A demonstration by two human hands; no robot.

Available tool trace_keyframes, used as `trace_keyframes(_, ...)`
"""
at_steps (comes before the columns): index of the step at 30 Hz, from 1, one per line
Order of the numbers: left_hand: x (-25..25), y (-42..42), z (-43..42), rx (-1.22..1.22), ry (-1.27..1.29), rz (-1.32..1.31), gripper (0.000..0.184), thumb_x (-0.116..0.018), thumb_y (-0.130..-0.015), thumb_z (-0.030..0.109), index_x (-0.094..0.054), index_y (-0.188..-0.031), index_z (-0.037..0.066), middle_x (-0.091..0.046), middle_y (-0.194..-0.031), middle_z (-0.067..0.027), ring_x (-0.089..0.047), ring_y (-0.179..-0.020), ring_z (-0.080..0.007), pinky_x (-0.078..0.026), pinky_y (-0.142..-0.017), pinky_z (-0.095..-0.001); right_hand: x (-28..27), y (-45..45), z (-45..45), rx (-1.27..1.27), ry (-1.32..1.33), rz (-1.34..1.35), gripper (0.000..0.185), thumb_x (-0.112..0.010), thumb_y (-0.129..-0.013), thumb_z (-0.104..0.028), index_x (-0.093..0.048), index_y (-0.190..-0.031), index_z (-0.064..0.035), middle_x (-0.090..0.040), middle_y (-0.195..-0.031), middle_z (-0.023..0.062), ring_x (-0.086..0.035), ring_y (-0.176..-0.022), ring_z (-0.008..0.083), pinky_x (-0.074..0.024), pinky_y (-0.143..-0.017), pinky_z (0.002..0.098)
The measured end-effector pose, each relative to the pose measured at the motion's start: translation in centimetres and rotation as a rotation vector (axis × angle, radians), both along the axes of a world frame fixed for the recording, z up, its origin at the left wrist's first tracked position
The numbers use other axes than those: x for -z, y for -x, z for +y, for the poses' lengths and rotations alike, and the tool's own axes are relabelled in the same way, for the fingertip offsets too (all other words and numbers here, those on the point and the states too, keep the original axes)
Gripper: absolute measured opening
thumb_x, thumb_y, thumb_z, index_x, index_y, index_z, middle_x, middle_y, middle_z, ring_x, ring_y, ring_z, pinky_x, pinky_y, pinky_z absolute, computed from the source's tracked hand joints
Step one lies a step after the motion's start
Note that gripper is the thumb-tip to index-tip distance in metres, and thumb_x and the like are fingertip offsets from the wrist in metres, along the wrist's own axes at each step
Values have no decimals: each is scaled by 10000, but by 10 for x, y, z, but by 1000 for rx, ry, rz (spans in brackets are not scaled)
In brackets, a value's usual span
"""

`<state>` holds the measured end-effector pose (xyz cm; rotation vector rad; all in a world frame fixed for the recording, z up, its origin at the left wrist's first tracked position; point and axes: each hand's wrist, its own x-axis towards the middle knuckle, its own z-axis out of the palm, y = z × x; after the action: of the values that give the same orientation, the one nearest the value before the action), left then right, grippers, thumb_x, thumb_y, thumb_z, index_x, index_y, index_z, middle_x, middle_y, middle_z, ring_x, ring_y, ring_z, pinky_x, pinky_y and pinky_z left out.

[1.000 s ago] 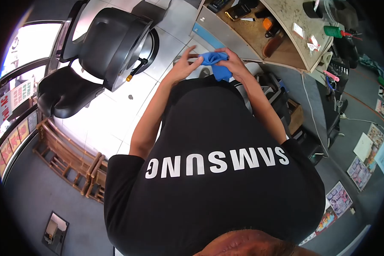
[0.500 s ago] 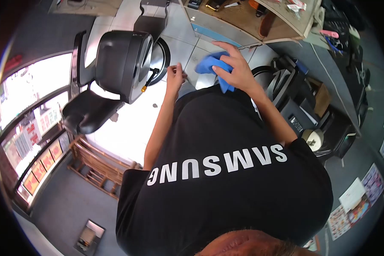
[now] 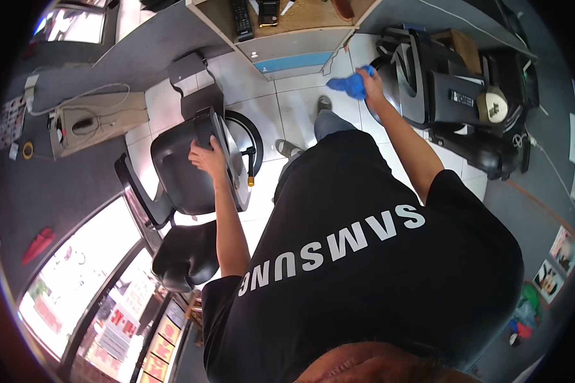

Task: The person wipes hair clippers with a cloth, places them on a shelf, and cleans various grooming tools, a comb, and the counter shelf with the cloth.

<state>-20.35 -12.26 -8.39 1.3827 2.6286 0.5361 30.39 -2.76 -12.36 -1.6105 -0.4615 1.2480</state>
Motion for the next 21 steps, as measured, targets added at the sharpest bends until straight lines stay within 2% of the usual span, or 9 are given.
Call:
trace_keyframes(3, 28, 26, 8, -102, 196, -89, 1053, -703, -776, 638, -214, -1518, 74, -367, -1365, -270, -420, -1244, -478, -366, -1012, -580, -35, 30, 35, -31, -282, -231, 245, -714, -881, -196, -600, -1047, -56, -630, -886, 31, -617, -816, 138, -505, -712, 340)
trace_keyframes(6, 116, 68, -12, -11, 378, -208, 1110, -706, -764, 644, -138, -1540, 90, -329, -1399, -289, -411, -1246, -506, -352, -1027, -604, -36, 44, 82, -48, -450, -1173, 241, -715, -876, -163, -592, -1055, -56, -636, -909, 50, -634, -799, 193, -506, -698, 367)
trace_keyframes(9, 128, 73, -37, -64, 650, -177, 1280, -685, -762, 683, 154, -1538, 108, -258, -1430, -334, -347, -1292, -514, -292, -1087, -596, -45, 71, 114, 177, -535, -1346, 239, -704, -863, -130, -602, -1063, -47, -615, -955, 108, -619, -748, 296, -502, -668, 408)
trace_keyframes(11, 127, 75, -28, -54, 741, -151, 1299, -655, -793, 675, 248, -1511, 79, -257, -1407, -359, -358, -1264, -525, -280, -1090, -591, -50, 106, 131, 402, -568, -635, 226, -684, -859, -116, -620, -1062, -41, -590, -990, 148, -596, -798, 335, -493, -701, 429)
trace_keyframes(13, 115, 72, -27, -48, 848, -168, 1318, -640, -799, 692, 289, -1493, 67, -239, -1403, -375, -350, -1266, -521, -270, -1093, -585, -33, 126, 139, 348, -546, -856, 207, -663, -864, -111, -640, -1059, -47, -571, -1016, 162, -571, -869, 342, -479, -747, 435)
trace_keyframes(14, 118, 68, -24, -31, 811, -157, 1319, -635, -800, 698, 293, -1491, 64, -238, -1402, -378, -357, -1256, -517, -272, -1090, -585, -23, 133, 141, 155, -496, -1417, 195, -650, -870, -114, -652, -1055, -55, -565, -1025, 156, -558, -916, 329, -469, -776, 431)
trace_keyframes(17, 121, 73, -37, -2, 774, -120, 1323, -629, -805, 705, 301, -1484, 53, -241, -1390, -385, -379, -1230, -506, -280, -1082, -583, -29, 160, 129, -215, -554, -1315, 191, -656, -864, -118, -660, -1049, -69, -571, -1032, 131, -536, -996, 325, -452, -827, 435)
trace_keyframes(20, 117, 69, -33, -19, 802, -151, 1330, -638, -805, 700, 310, -1478, 53, -242, -1388, -388, -372, -1242, -501, -281, -1085, -575, -42, 136, 126, -318, -561, -1299, 192, -654, -866, -134, -662, -1043, -61, -576, -1047, 122, -541, -982, 342, -461, -809, 441)
trace_keyframes(21, 109, 67, -31, -25, 812, -180, 1336, -641, -801, 703, 316, -1476, 60, -227, -1404, -391, -353, -1271, -504, -273, -1095, -571, -35, 123, 130, -114, -456, -1054, 183, -648, -876, -152, -643, -1027, -48, -579, -1024, 140, -553, -942, 354, -461, -792, 467)
